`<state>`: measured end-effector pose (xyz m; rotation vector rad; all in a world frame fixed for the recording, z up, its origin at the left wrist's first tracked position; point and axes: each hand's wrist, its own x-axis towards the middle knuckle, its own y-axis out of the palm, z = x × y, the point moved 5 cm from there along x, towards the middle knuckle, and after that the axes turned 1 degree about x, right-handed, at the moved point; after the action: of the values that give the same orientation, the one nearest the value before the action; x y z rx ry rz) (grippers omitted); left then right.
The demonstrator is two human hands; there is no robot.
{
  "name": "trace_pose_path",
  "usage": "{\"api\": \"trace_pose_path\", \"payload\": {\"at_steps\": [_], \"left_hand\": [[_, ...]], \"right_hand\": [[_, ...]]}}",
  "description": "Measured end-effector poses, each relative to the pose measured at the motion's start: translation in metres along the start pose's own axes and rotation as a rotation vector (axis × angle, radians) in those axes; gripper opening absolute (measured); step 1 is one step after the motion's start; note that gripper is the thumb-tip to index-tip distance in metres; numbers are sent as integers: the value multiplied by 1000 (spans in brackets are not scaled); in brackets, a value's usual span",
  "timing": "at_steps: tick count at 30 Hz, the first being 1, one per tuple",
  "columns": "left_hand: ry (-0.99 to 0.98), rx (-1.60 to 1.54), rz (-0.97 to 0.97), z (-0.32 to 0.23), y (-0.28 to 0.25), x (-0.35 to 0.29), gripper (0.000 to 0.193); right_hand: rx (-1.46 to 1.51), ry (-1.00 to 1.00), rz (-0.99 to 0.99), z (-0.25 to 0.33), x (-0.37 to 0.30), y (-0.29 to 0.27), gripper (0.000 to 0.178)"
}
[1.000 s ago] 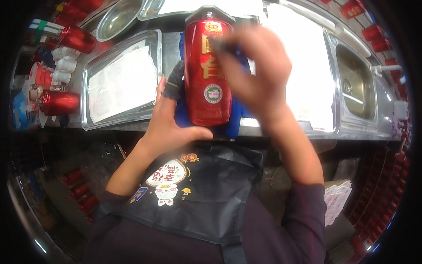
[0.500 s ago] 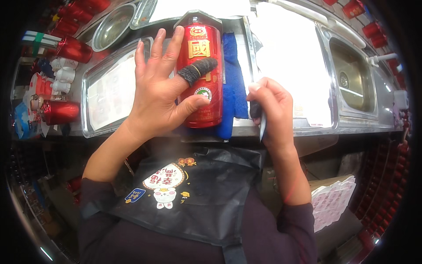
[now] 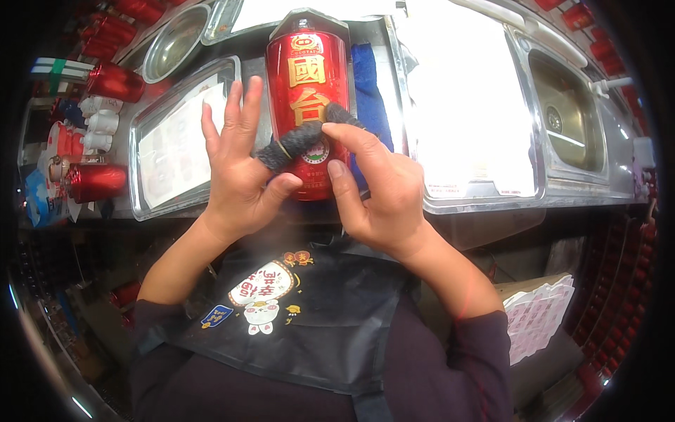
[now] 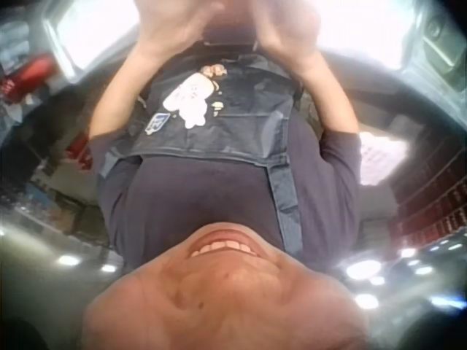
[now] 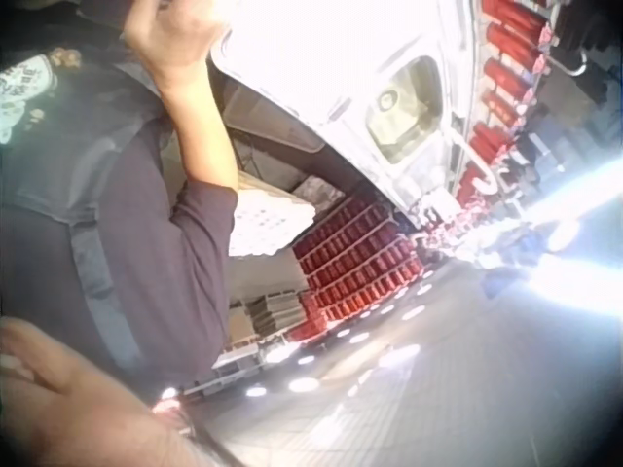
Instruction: The person picks up red cylindrical containers, places them on a blue cloth, and applies paper labels to their sides. They smooth the labels with their fingers and a small tool, then place the labeled containers on a nearby surface. The process repeats for multiple containers.
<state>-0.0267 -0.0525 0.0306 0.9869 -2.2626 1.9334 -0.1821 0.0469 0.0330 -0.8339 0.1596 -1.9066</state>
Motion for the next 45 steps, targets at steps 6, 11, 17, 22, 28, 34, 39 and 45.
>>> {"api": "trace_pose_path", "payload": {"at_steps": [6,11,17,22,28,34,39,45], "left_hand": [[-94,-79,-60,10,6,-7,48],[-231,-326,-14,17,11,-6,48],[-353,-703,-141,3,16,7,70],[-440,-1092,-161,11,29,5,64],[-469,-993,-320,9,14,30,65],[-713,-741,-36,-2,18,42,64],[-690,-802,-62,-3,18,42,71],[-698,-1112,-207,7,18,49,60]], "right_hand": [[-46,-7,-1,-1,14,4,35],[-41,10,16,-1,12,6,36],[-21,23,32,3,-1,-2,35],[222,254,-128,-5,-13,-18,26],[577,711,-297,-57,4,-18,20],[698,726,-280,-57,12,-10,15],[852,904,-315,-75,11,-6,26],[1005,828,-283,-57,11,-12,27]]}}
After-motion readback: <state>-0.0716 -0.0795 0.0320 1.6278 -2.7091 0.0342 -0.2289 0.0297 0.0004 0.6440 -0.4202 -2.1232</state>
